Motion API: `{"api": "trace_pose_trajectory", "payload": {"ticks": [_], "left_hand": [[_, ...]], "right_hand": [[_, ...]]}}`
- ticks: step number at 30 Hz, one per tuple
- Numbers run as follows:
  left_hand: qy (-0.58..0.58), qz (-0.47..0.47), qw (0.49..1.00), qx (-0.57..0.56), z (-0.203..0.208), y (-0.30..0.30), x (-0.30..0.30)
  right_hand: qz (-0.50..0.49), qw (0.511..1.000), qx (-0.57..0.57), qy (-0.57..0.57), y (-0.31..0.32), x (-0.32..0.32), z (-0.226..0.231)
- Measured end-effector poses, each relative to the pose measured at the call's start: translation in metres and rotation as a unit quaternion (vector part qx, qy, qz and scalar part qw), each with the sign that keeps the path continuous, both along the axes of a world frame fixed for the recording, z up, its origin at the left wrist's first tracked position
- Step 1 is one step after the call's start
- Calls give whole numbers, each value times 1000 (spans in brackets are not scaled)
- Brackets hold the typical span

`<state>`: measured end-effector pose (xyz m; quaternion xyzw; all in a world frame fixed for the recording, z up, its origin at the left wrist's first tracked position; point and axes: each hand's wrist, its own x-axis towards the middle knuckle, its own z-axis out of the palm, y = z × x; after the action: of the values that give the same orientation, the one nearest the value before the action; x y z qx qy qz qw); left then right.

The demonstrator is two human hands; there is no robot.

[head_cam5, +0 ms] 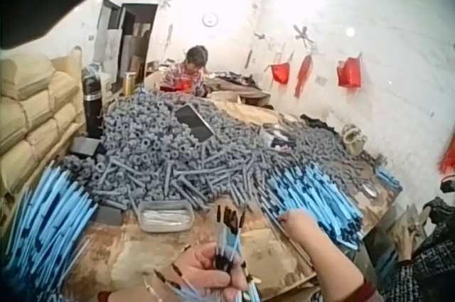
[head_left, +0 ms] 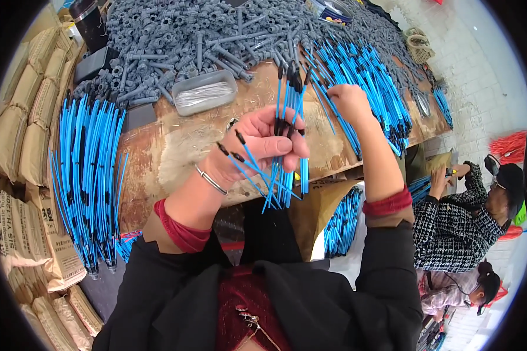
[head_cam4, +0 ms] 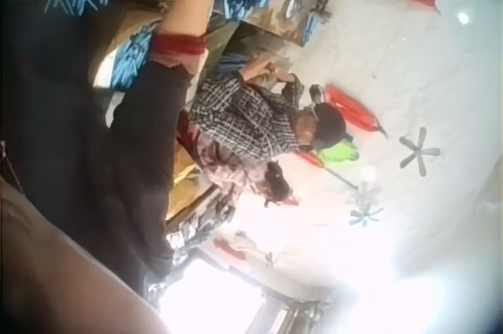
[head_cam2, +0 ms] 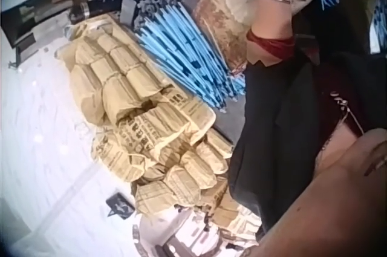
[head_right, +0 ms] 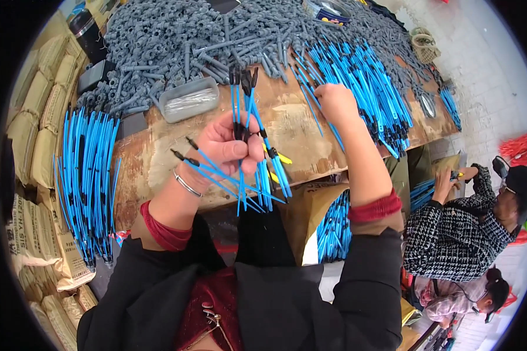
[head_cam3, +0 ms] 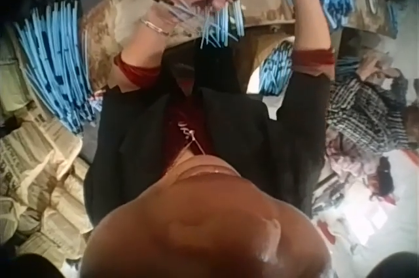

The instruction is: The person assembles blue plastic strips into a circular central hub using their hands and pliers.

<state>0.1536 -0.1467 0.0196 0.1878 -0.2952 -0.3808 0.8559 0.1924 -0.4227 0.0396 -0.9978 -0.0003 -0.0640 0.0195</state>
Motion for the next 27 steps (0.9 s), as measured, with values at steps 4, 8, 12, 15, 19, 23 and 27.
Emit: {"api": "trace_pose_trajectory", "payload": {"ticks": [4,8,12,15,19,23,27], "left_hand": [[-9,-3,997,-73,9,-2,-8],[-23,-28,994,-103,13,5,-7],[-9,-92,995,-31,3,6,4],[116,24,992,45,7,-1,3],[131,43,988,64,0,-3,9],[131,99,980,116,-8,-1,13],[148,77,980,111,13,-6,-3]], "right_hand": [[-58,985,-130,92,-6,25,-11],[-60,975,-144,158,-9,32,-16],[-126,984,-37,124,-9,18,-11],[-52,995,71,-51,-2,-13,8],[-27,916,296,-271,17,-69,68],[104,845,520,-61,56,-135,98],[55,923,381,13,97,-142,71]]}}
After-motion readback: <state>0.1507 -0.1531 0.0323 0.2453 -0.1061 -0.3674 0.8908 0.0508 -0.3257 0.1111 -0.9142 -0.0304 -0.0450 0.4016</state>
